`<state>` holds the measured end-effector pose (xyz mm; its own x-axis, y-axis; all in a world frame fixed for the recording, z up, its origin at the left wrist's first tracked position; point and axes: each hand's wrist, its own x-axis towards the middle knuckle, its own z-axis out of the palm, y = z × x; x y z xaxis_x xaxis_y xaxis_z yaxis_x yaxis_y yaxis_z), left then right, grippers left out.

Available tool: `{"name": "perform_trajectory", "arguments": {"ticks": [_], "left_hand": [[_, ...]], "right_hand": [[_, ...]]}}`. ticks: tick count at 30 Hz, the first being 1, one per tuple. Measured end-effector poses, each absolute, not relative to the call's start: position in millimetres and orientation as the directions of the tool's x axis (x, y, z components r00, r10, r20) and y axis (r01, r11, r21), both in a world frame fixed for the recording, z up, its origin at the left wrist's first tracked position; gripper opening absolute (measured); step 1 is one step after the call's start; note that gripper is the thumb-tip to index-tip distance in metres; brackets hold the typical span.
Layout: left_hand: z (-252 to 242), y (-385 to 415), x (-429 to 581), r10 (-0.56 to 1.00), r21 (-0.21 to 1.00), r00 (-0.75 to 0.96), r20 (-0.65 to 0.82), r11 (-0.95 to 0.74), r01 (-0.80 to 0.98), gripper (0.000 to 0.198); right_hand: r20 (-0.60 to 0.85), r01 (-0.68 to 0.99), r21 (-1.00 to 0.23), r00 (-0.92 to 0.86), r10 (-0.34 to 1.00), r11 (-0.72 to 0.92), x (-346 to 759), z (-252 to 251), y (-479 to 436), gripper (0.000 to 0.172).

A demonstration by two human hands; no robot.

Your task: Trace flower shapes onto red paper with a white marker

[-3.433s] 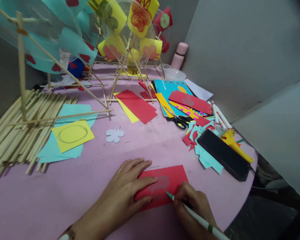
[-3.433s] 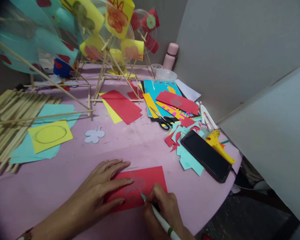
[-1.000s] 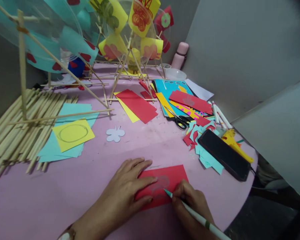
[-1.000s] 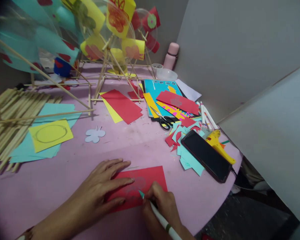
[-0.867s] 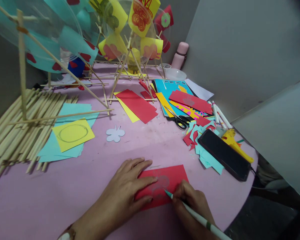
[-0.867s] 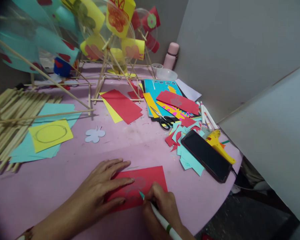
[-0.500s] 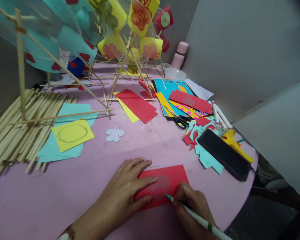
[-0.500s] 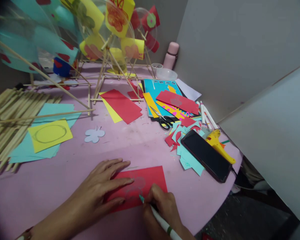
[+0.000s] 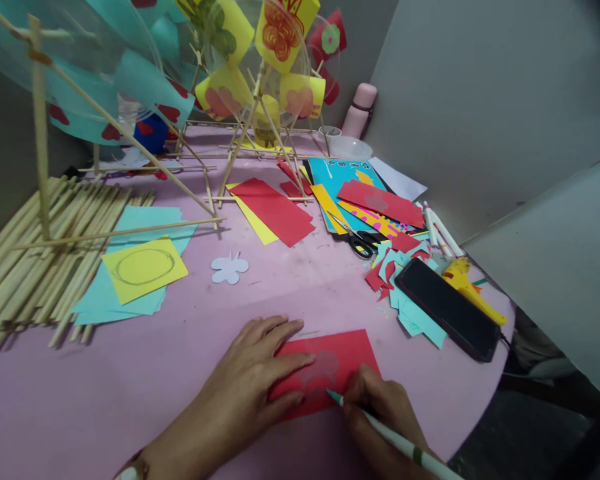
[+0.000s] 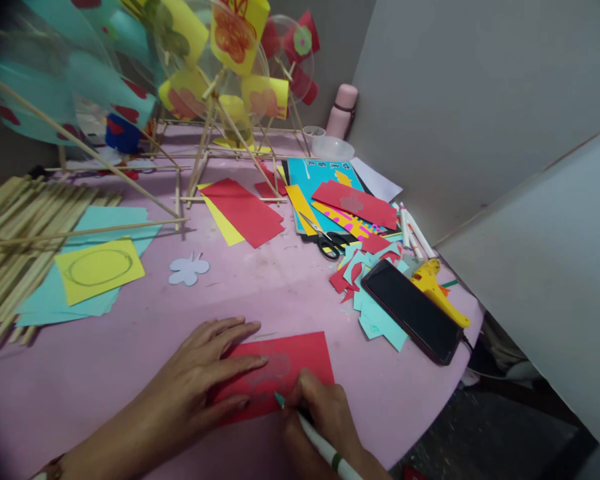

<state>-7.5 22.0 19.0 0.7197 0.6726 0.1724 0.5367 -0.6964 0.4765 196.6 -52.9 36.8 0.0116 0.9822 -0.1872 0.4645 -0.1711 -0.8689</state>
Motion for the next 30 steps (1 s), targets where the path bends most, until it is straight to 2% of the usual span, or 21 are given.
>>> {"name": "perform_trajectory", "arguments": {"ticks": [8, 15, 24, 30], "left_hand": [[17.3, 22.9, -6.9, 0.671, 0.472, 0.720, 0.178, -0.700, 0.536, 0.042], [17.1, 20.8, -7.7, 0.676, 0.476, 0.716, 0.174, -0.694, 0.539, 0.040], [17.7, 21.2, -6.8, 0.675, 0.484, 0.718, 0.173, -0.693, 0.535, 0.043], [18.2, 20.4, -6.7, 0.678, 0.485, 0.716, 0.166, -0.688, 0.539, 0.042]], "right_hand": [[-0.134, 0.445, -0.892, -0.095, 0.986, -0.078, 200.3, 29.0, -53.1, 0.016], [-0.103, 0.451, -0.890, -0.061, 0.993, -0.065, 198.9, 25.3, -53.4, 0.013], [-0.152, 0.530, -0.842, -0.057, 0.987, -0.099, 195.1, 22.6, -50.9, 0.012], [-0.109, 0.555, -0.828, -0.031, 0.994, -0.073, 189.9, 24.4, -49.9, 0.011]]}}
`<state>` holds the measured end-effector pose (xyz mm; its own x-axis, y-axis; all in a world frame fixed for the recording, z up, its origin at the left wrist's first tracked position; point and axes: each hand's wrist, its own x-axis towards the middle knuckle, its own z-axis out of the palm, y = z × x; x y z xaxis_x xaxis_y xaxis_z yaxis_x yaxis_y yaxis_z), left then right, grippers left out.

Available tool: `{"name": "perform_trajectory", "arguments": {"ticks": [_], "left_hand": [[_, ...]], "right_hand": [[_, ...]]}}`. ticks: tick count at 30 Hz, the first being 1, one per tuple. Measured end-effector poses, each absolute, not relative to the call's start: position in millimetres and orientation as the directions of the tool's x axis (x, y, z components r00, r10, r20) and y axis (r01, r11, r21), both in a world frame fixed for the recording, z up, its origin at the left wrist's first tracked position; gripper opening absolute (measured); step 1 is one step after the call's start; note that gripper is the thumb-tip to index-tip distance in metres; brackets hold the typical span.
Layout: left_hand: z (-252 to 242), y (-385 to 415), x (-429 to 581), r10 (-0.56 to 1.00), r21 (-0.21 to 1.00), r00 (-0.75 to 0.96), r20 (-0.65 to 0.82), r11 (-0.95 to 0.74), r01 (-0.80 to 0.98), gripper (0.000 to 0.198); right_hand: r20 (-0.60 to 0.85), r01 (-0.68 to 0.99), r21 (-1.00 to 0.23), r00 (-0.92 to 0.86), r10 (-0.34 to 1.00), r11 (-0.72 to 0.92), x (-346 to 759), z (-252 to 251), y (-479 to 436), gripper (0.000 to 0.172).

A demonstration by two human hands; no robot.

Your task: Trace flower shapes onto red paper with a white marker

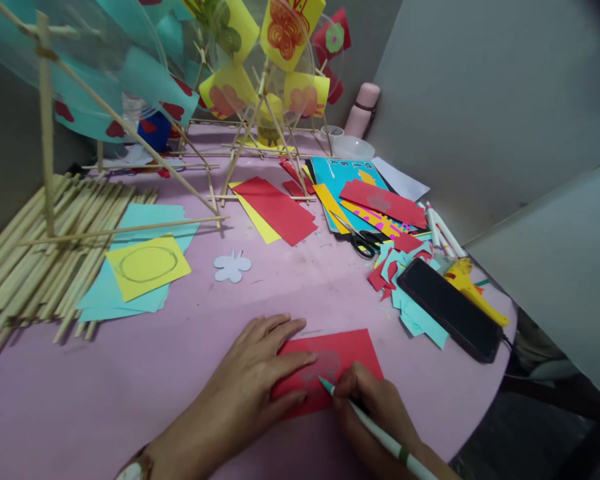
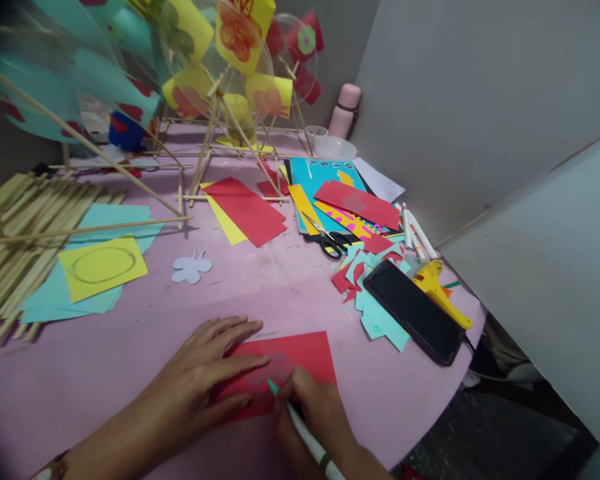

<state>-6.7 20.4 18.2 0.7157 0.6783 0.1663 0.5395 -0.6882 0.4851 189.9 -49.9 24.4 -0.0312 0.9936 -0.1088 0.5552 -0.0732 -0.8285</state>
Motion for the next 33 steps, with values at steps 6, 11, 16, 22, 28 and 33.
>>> {"name": "perform_trajectory", "arguments": {"ticks": [6, 11, 16, 22, 28, 33], "left_hand": [[18.6, 20.5, -6.6, 0.676, 0.488, 0.717, 0.174, -0.691, 0.533, 0.041], [19.8, 21.7, -5.6, 0.681, 0.489, 0.710, 0.177, -0.687, 0.537, 0.039], [20.9, 21.7, -6.1, 0.675, 0.493, 0.715, 0.182, -0.692, 0.527, 0.037], [21.6, 22.2, -6.9, 0.674, 0.486, 0.719, 0.168, -0.691, 0.535, 0.039], [21.3, 21.4, -6.7, 0.678, 0.490, 0.715, 0.169, -0.688, 0.536, 0.038], [22.0, 21.3, -6.5, 0.678, 0.495, 0.716, 0.168, -0.686, 0.534, 0.040]], "right_hand": [[-0.054, 0.570, -0.821, -0.086, 0.995, 0.004, 190.7, 23.3, -49.2, 0.012], [-0.068, 0.562, -0.827, -0.134, 0.989, 0.019, 191.4, 23.5, -48.0, 0.012], [-0.116, 0.550, -0.835, -0.143, 0.983, -0.018, 191.9, 26.9, -46.7, 0.012], [-0.146, 0.502, -0.862, -0.131, 0.981, -0.062, 195.2, 25.4, -48.5, 0.012], [-0.161, 0.458, -0.885, -0.129, 0.979, -0.085, 197.1, 26.0, -48.8, 0.012], [-0.172, 0.403, -0.907, -0.087, 0.981, -0.123, 198.6, 26.4, -51.7, 0.012]]}}
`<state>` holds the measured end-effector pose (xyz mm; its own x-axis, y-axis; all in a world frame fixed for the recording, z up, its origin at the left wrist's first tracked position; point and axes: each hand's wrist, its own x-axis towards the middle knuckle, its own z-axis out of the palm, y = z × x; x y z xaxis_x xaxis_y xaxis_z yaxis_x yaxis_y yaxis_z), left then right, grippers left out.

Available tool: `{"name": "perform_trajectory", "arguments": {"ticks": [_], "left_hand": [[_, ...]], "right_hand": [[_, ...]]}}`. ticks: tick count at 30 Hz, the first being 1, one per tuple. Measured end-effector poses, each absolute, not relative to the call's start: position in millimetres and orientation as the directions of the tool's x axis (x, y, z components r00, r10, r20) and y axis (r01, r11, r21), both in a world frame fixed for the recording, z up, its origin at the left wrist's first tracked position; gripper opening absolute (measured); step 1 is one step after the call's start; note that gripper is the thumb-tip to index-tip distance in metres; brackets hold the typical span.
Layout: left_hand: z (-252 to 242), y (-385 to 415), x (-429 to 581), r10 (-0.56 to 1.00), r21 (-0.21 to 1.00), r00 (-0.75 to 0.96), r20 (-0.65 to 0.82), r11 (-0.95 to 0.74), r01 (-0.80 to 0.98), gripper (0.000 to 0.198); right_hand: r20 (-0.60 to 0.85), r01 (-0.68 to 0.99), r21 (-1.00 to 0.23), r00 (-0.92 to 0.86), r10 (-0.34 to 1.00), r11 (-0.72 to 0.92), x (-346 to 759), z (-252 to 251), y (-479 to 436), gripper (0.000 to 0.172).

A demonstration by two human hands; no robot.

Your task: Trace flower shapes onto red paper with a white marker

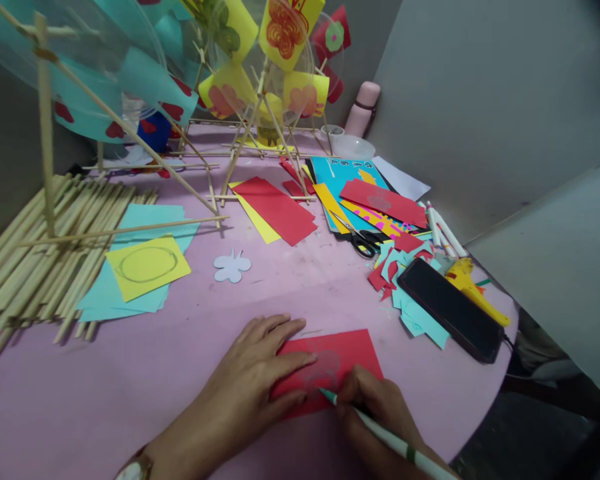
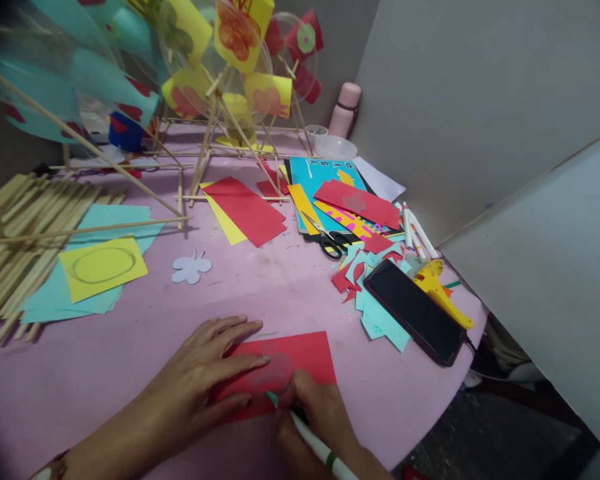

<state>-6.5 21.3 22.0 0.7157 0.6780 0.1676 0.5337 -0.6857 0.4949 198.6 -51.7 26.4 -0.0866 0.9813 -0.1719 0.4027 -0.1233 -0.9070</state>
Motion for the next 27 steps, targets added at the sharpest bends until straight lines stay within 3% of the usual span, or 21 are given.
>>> {"name": "perform_trajectory", "arguments": {"ticks": [6, 16, 27], "left_hand": [[22.0, 22.1, -6.7, 0.677, 0.501, 0.716, 0.169, -0.685, 0.529, 0.040], [21.4, 22.0, -6.3, 0.675, 0.489, 0.719, 0.164, -0.689, 0.535, 0.041], [20.9, 21.6, -6.5, 0.678, 0.494, 0.715, 0.173, -0.688, 0.533, 0.039]], "right_hand": [[-0.148, 0.268, -0.951, 0.045, 0.988, -0.155, 201.6, 20.3, -56.2, 0.016], [-0.144, 0.450, -0.889, -0.086, 0.986, -0.090, 201.1, 24.5, -52.5, 0.013], [-0.194, 0.512, -0.846, -0.028, 0.981, -0.152, 199.4, 25.2, -51.5, 0.013]]}}
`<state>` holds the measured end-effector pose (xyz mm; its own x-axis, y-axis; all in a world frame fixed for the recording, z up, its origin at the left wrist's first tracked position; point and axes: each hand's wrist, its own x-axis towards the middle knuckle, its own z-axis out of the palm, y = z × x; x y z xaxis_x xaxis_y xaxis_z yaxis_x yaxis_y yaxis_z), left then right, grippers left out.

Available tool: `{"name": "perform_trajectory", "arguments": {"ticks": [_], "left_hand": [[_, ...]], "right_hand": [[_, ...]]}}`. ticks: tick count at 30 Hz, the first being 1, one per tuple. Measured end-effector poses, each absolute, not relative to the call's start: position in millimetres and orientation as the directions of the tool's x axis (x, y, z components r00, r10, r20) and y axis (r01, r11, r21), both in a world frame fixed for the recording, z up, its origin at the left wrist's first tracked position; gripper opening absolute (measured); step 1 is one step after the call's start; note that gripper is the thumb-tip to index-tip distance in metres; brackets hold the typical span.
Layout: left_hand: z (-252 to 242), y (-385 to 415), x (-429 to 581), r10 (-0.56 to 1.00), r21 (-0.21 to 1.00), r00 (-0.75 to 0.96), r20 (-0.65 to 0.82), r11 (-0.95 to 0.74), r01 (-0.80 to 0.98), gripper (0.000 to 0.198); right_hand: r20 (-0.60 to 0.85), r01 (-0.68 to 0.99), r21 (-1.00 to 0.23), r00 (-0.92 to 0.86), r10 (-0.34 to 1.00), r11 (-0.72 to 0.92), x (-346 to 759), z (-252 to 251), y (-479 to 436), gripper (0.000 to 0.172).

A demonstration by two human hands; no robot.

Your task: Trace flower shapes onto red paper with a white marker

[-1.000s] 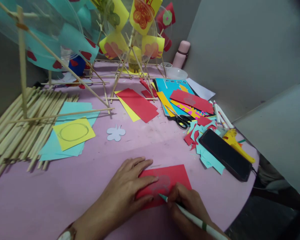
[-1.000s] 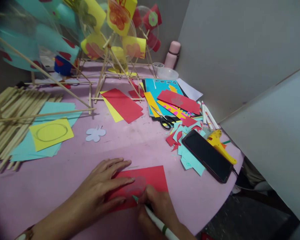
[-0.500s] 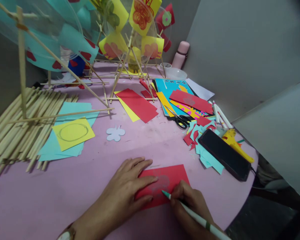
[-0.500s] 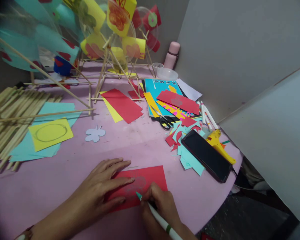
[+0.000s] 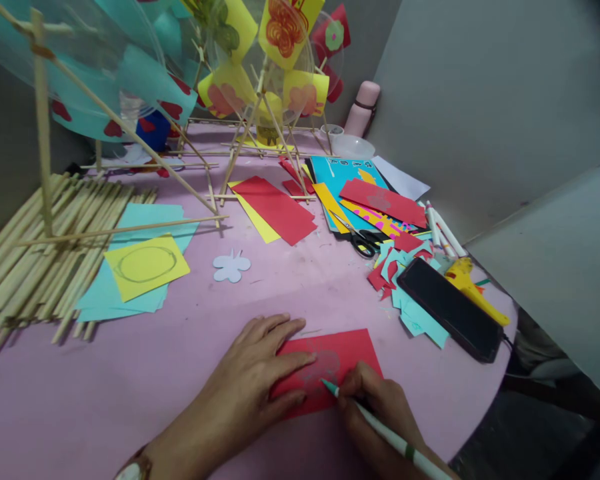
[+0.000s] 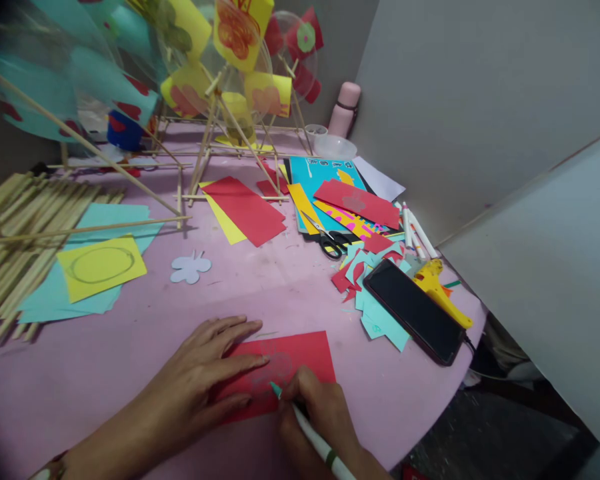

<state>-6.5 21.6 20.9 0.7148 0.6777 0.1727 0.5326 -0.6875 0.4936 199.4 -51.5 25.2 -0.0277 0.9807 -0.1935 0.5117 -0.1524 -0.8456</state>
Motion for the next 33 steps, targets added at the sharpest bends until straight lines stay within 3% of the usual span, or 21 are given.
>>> {"name": "perform_trajectory", "arguments": {"ticks": [8, 33], "left_hand": [[22.0, 21.8, -6.4, 0.680, 0.489, 0.717, 0.152, -0.683, 0.543, 0.040], [20.2, 21.6, -6.6, 0.678, 0.495, 0.717, 0.160, -0.684, 0.536, 0.040]], "right_hand": [[-0.204, 0.447, -0.870, 0.057, 0.977, -0.208, 196.6, 30.3, -54.1, 0.014], [-0.158, 0.388, -0.913, -0.057, 0.986, -0.124, 201.1, 26.3, -54.4, 0.013]]}}
